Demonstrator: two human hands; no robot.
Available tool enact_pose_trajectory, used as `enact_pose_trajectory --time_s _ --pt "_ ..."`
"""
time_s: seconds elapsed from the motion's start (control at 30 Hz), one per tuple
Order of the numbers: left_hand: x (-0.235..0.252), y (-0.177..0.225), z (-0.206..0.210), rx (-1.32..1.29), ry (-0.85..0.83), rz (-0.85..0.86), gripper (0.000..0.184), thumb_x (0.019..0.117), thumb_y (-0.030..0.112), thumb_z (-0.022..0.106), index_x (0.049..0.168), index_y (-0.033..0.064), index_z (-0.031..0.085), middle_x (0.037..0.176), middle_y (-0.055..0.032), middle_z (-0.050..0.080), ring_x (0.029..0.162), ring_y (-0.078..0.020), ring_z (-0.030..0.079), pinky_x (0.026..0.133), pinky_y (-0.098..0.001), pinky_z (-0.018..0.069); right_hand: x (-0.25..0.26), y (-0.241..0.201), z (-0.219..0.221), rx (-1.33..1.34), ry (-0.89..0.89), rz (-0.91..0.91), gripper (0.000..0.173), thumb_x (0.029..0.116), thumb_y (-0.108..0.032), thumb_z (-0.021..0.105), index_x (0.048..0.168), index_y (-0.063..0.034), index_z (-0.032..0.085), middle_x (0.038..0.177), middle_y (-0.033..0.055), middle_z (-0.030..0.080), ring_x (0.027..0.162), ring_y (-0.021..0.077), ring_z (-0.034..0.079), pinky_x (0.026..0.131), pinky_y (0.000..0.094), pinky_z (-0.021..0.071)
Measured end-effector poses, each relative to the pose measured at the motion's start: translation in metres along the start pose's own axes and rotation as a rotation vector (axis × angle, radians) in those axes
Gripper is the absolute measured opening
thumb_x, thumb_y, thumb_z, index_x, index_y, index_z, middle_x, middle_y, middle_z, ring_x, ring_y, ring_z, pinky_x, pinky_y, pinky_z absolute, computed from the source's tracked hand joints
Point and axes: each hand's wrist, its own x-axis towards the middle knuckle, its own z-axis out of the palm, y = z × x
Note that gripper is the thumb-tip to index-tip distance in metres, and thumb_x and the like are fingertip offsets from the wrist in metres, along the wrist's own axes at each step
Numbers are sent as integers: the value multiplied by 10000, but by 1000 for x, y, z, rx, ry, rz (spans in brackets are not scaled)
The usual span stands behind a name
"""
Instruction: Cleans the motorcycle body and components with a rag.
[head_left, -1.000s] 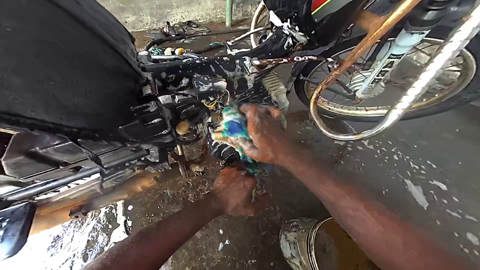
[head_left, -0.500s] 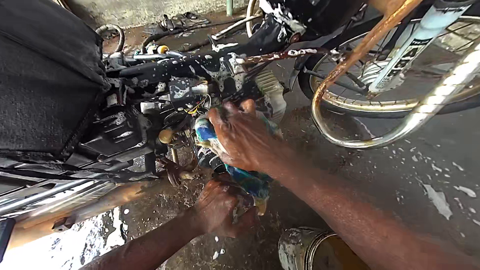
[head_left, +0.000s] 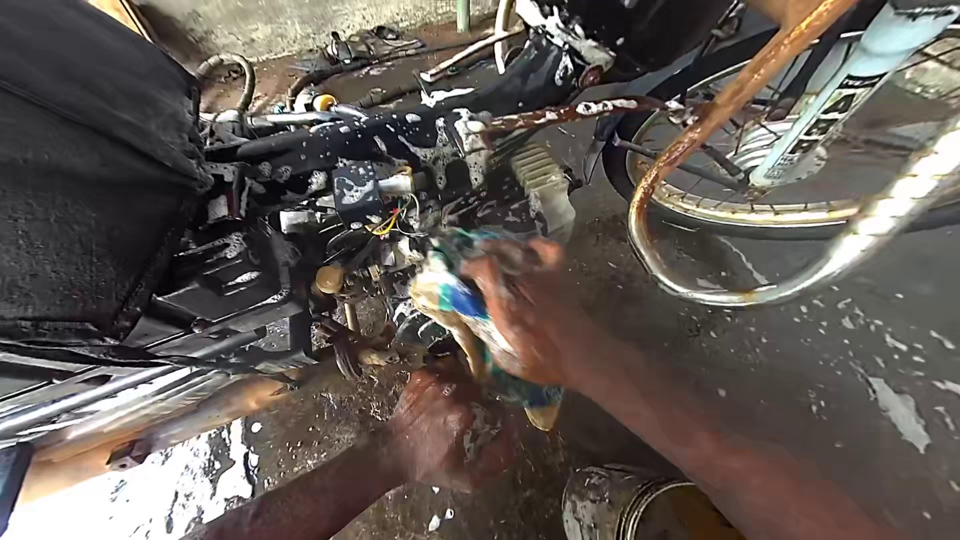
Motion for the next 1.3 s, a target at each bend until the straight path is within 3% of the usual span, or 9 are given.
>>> enact_pose_trajectory --time_s 0.2,0.4,0.53,0.6,0.7,0.83,1.03,1.23,1.3 --pt "2 1 -1 3 -1 33 404 982 445 481 737 177 660 650 -2 635 621 -159 650 556 -387 520 50 -15 11 -63 -84 71 435 934 -406 614 1252 -109 621 1167 89 702 1220 311 603 1056 618 348" --pt "5 5 -6 -34 -89 -26 409 986 456 505 796 151 700 729 -33 680 746 -201 692 759 -449 554 17 -23 -7 -383 -93 101 333 943 -311 612 1168 -67 640 1037 134 733 1159 382 640 1079 622 347" --pt "10 8 -11 -67 -233 -115 495 1003 505 455 853 106 706 782 -84 698 814 -259 708 806 -504 549 60 -36 -5 -512 -215 166 688 997 -655 461 1158 -5 618 958 187 710 1078 409 659 1066 625 367" --pt "12 8 -16 -101 -307 -133 508 1013 499 439 891 82 702 836 -117 707 869 -294 708 817 -531 537 75 -48 -2 -538 -264 219 759 993 -695 418 1205 9 608 940 191 716 1083 417 657 1042 605 389" --pt "13 9 -17 -136 -308 -129 499 1010 495 459 914 72 706 869 -122 714 895 -300 705 830 -530 529 52 -58 0 -516 -284 257 661 1049 -559 410 1382 -8 557 1121 220 715 1194 451 618 1063 646 388" --pt "13 8 -20 -154 -330 -141 502 1013 491 468 1027 45 699 975 -150 721 968 -324 701 834 -546 533 8 -61 0 -426 -186 227 483 980 -300 544 1385 -39 586 1303 184 677 1313 435 554 1056 658 401" --pt "16 4 -20 -186 -360 -101 503 1030 486 441 958 71 714 888 -125 712 928 -296 693 919 -516 502 29 -42 -12 -372 -217 192 447 988 -207 564 1403 -42 558 1252 209 666 1202 454 589 935 641 454" --pt "16 8 -20 -139 -344 -103 422 1020 469 500 945 129 740 862 -68 720 905 -240 695 931 -480 502 92 -69 -36 -678 -742 336 499 992 -217 568 1457 -83 445 1061 224 694 905 465 688 685 614 513" --pt "16 10 -20 -133 -355 -118 417 1019 469 500 938 141 743 858 -56 718 899 -229 694 943 -479 499 102 -65 -46 -722 -912 277 545 1021 -247 541 1544 -128 450 1246 221 665 954 461 675 739 630 503"
